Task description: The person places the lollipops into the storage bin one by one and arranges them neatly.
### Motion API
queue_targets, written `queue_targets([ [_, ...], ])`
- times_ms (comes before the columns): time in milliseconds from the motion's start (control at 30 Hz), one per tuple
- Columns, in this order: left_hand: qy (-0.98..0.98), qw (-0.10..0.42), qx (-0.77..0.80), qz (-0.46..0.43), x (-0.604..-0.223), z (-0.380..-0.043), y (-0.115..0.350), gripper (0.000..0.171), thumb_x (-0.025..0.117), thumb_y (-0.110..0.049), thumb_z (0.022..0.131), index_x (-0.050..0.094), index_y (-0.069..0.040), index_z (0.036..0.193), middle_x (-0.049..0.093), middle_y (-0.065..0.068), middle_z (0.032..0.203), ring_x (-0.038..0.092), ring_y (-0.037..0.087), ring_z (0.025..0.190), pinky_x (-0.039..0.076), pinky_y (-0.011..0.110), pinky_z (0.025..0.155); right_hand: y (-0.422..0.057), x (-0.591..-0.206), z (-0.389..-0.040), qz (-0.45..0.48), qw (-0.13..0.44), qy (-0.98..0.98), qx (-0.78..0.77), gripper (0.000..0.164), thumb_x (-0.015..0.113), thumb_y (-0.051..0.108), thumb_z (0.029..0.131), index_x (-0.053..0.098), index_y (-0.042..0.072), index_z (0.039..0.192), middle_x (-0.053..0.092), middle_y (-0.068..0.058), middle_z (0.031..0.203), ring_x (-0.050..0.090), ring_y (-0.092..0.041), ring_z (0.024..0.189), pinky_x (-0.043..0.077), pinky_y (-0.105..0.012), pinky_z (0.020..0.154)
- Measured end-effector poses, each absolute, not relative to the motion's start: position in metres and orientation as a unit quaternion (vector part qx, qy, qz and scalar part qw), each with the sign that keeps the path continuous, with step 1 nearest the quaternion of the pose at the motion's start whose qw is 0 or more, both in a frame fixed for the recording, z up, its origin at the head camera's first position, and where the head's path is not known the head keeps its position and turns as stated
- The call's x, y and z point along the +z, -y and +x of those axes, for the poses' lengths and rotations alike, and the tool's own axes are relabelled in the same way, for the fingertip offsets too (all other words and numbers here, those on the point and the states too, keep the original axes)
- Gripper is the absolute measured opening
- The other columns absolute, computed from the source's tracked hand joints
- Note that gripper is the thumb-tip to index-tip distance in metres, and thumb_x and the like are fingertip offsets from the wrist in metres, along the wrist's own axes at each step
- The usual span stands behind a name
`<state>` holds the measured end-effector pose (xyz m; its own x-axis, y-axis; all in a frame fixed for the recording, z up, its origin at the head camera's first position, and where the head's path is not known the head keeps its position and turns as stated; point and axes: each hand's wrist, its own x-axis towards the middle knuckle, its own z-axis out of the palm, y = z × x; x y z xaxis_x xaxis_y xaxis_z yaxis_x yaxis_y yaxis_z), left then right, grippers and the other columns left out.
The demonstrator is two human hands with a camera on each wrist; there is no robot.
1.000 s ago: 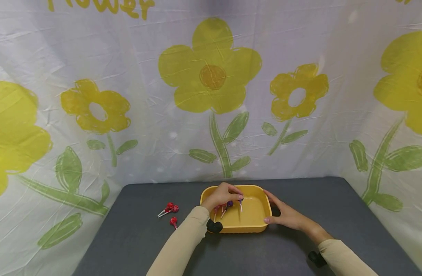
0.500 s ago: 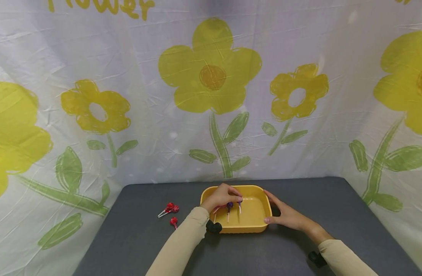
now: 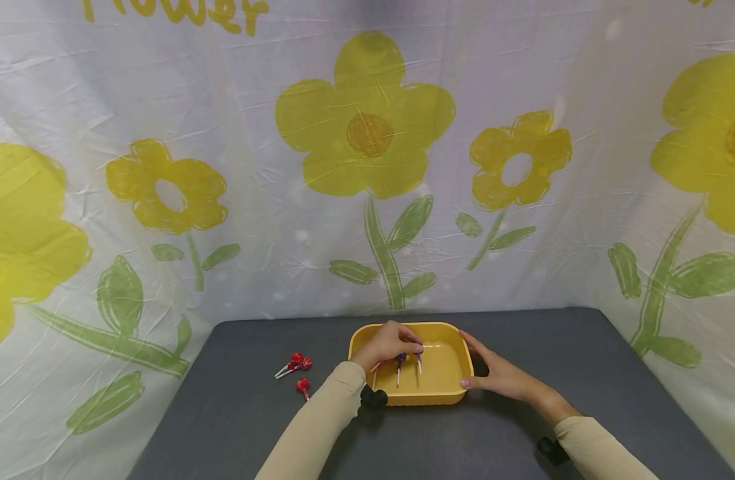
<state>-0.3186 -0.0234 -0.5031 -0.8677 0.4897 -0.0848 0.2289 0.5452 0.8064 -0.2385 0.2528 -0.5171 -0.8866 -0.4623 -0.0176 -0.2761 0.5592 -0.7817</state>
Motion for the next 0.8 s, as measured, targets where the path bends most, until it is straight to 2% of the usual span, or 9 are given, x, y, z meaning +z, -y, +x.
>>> queue_targets([
  [400, -0.857, 0.16, 0.451, 0.191, -0.5049, -0.3158, 0.0215, 0.016, 0.076, -0.018, 0.087, 0.079, -0.006, 0.098, 0.078, 0.009, 0.091, 0.058, 0.018, 0.067, 0.043, 0.019, 0.056, -0.2531, -0.5185, -0.2399, -0.21, 0.112, -0.875, -0.42, 0.099, 0.075, 0.031, 0.088, 0.009, 0.018, 0.161, 0.041, -0.021, 0.154, 0.038, -0.043, 0.143, 0.031, -0.07, 0.108],
  [567, -0.859, 0.16, 0.45, 0.188, -0.5072, -0.3169, 0.0211, 0.017, 0.077, -0.018, 0.087, 0.079, -0.006, 0.098, 0.077, 0.009, 0.091, 0.057, 0.015, 0.066, 0.044, 0.019, 0.056, -0.2533, -0.5185, -0.2401, -0.211, 0.115, -0.873, -0.425, 0.098, 0.075, 0.03, 0.088, 0.009, 0.02, 0.161, 0.041, -0.02, 0.154, 0.038, -0.042, 0.142, 0.032, -0.07, 0.108],
  [800, -0.86, 0.174, 0.433, 0.206, -0.4994, -0.3203, 0.0227, 0.018, 0.076, -0.021, 0.088, 0.079, -0.008, 0.1, 0.078, 0.007, 0.094, 0.057, 0.01, 0.068, 0.046, 0.018, 0.06, -0.2524, -0.5175, -0.2404, -0.213, 0.118, -0.87, -0.429, 0.099, 0.075, 0.03, 0.088, 0.009, 0.017, 0.161, 0.04, -0.021, 0.155, 0.037, -0.043, 0.143, 0.031, -0.069, 0.109],
])
